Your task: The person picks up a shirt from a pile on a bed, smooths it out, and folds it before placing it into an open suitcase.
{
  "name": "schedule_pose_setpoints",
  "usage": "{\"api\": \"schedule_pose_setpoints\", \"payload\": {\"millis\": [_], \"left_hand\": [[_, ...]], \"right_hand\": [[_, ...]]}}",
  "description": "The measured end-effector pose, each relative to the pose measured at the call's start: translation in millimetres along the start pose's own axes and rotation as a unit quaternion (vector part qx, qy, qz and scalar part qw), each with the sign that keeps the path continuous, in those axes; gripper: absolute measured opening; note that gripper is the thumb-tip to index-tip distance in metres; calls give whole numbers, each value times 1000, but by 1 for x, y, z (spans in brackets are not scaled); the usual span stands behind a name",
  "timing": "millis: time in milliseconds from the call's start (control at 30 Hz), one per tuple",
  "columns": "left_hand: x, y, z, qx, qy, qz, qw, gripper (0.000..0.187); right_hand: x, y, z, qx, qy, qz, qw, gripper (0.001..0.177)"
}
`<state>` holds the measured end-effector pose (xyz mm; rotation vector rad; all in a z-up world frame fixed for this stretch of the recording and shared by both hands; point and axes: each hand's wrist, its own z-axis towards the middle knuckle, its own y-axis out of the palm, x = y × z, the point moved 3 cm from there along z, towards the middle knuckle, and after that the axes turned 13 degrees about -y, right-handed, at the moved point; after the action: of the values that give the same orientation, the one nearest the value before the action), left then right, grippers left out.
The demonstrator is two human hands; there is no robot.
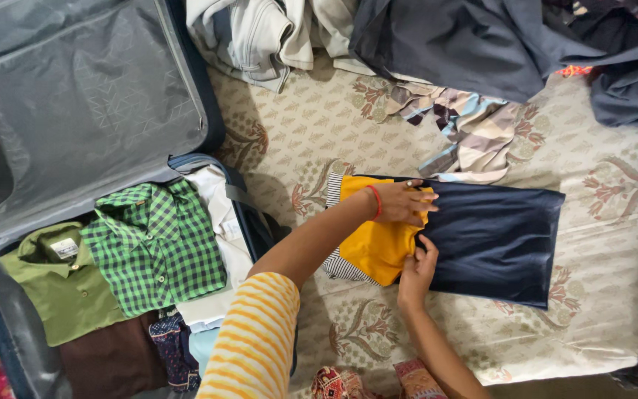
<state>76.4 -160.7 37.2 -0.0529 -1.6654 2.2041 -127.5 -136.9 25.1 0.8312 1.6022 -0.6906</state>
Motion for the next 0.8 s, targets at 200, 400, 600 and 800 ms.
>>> {"api": "schedule_pose_setpoints", "payload": {"millis": [200, 400, 600, 800], "left_hand": [[-14, 6, 15, -258, -5, 2, 966, 20], [-25, -6, 19, -286, -99, -40, 952, 28], [-31, 14, 27, -308, -225, -86, 920, 29], [-17, 48, 46, -268, -252, -82, 926, 36]], "right_hand": [[16, -9, -11, 38, -131, -4, 991, 27], [0, 0, -9, 23, -34, -66, 997, 25], [9, 4, 2, -81, -29, -172, 981, 37], [29, -24, 16, -106, 38, -59, 992, 29]]}}
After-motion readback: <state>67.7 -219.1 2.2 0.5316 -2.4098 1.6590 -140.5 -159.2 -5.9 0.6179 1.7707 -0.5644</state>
